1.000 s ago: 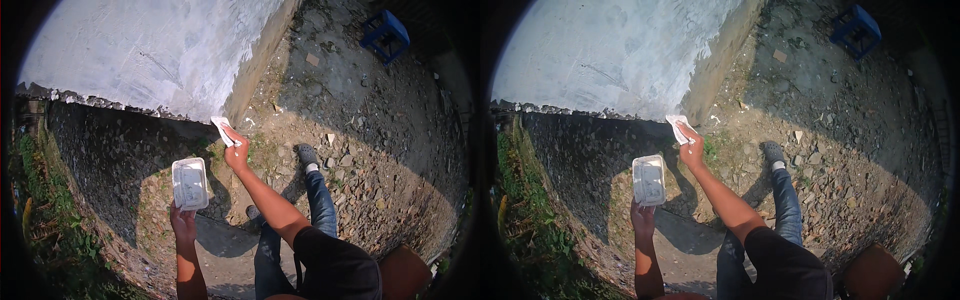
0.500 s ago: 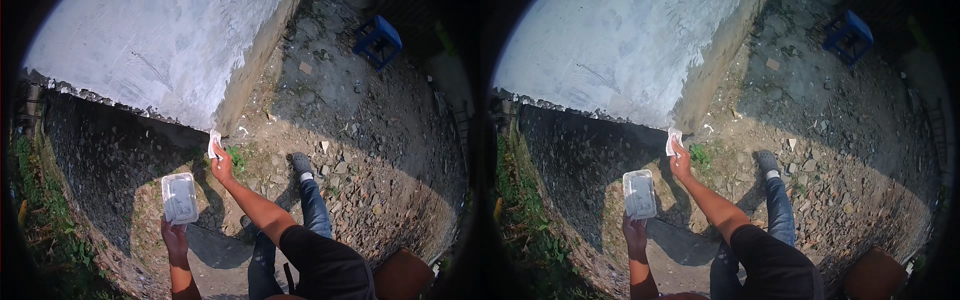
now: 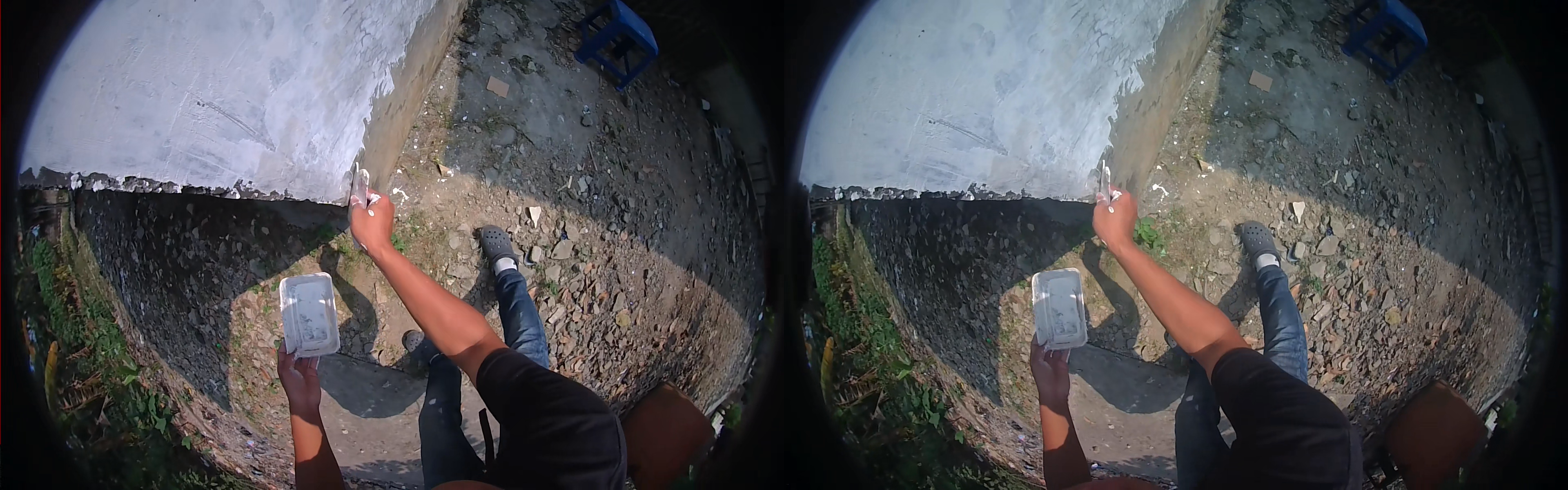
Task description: Applying plaster or putty to an exterior wall using a scraper tool.
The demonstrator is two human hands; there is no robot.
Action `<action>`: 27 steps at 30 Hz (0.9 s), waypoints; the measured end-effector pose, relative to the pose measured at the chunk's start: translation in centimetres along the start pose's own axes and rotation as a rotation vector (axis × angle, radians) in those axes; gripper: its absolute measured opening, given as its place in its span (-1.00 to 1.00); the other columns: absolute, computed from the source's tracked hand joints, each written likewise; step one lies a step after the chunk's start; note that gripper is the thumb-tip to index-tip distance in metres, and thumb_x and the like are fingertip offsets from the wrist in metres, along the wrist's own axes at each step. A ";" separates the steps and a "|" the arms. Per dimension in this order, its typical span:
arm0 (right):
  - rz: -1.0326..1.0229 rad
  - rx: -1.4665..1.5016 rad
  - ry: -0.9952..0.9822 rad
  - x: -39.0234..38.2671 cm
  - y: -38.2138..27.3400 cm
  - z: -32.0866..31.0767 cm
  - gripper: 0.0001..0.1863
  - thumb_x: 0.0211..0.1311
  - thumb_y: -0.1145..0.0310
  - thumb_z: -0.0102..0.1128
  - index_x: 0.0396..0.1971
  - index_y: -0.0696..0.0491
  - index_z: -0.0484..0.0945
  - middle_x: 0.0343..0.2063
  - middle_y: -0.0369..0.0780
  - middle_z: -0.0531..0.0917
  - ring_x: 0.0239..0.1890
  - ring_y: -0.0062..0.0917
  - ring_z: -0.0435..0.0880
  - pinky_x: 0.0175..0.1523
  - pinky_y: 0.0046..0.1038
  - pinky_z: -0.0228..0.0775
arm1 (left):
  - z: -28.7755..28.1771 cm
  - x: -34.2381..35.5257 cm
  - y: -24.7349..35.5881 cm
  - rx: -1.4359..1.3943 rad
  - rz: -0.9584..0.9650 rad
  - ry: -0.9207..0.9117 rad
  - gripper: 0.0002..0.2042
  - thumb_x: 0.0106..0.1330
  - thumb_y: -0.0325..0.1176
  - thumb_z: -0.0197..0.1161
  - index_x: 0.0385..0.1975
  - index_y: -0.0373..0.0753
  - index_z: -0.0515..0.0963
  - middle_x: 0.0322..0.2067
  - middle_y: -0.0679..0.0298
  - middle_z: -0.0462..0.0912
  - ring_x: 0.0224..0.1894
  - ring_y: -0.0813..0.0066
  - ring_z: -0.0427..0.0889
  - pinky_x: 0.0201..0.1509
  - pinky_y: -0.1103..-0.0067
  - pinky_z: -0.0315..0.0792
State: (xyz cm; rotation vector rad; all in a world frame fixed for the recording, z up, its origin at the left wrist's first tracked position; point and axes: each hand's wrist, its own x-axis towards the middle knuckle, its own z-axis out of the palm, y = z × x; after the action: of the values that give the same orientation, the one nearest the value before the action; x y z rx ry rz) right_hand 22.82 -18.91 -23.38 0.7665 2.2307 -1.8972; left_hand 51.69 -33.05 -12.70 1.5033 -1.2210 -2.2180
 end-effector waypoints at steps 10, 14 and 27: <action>-0.510 0.379 -0.087 3.7 2.0 -5.1 -0.58 0.14 0.65 -0.06 0.00 0.23 0.61 -0.03 -0.01 0.69 0.07 -0.39 0.65 0.22 -0.44 0.36 | 3.0 0.3 -0.5 0.079 0.002 -0.076 -0.56 0.38 -0.32 0.08 0.26 -0.16 0.32 0.18 0.19 0.45 0.21 0.21 0.46 0.30 0.22 0.35; -0.641 0.296 -0.198 0.4 2.8 -1.8 -0.43 -0.12 0.60 -0.15 -0.01 0.27 0.60 0.02 0.12 0.62 0.19 -0.07 0.55 0.36 -0.31 0.25 | 3.3 -0.1 -1.1 0.109 0.021 -0.025 -0.54 0.36 -0.32 0.09 0.26 -0.16 0.32 0.19 0.19 0.44 0.23 0.21 0.45 0.31 0.22 0.33; -0.390 0.413 -0.113 9.0 2.1 -2.6 -0.40 -0.04 0.63 -0.09 0.13 0.27 0.49 0.07 0.15 0.58 0.20 -0.09 0.53 0.30 -0.40 0.30 | 5.8 -1.0 -1.8 0.073 0.029 -0.040 -0.54 0.34 -0.37 0.07 0.26 -0.18 0.30 0.20 0.16 0.43 0.24 0.17 0.44 0.30 0.19 0.36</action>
State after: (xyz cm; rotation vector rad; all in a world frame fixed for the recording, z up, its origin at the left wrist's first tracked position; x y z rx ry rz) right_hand 16.56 -13.53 -28.28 0.2562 2.0588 -2.5585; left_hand 47.73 -28.34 -12.51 1.4642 -1.3414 -2.2178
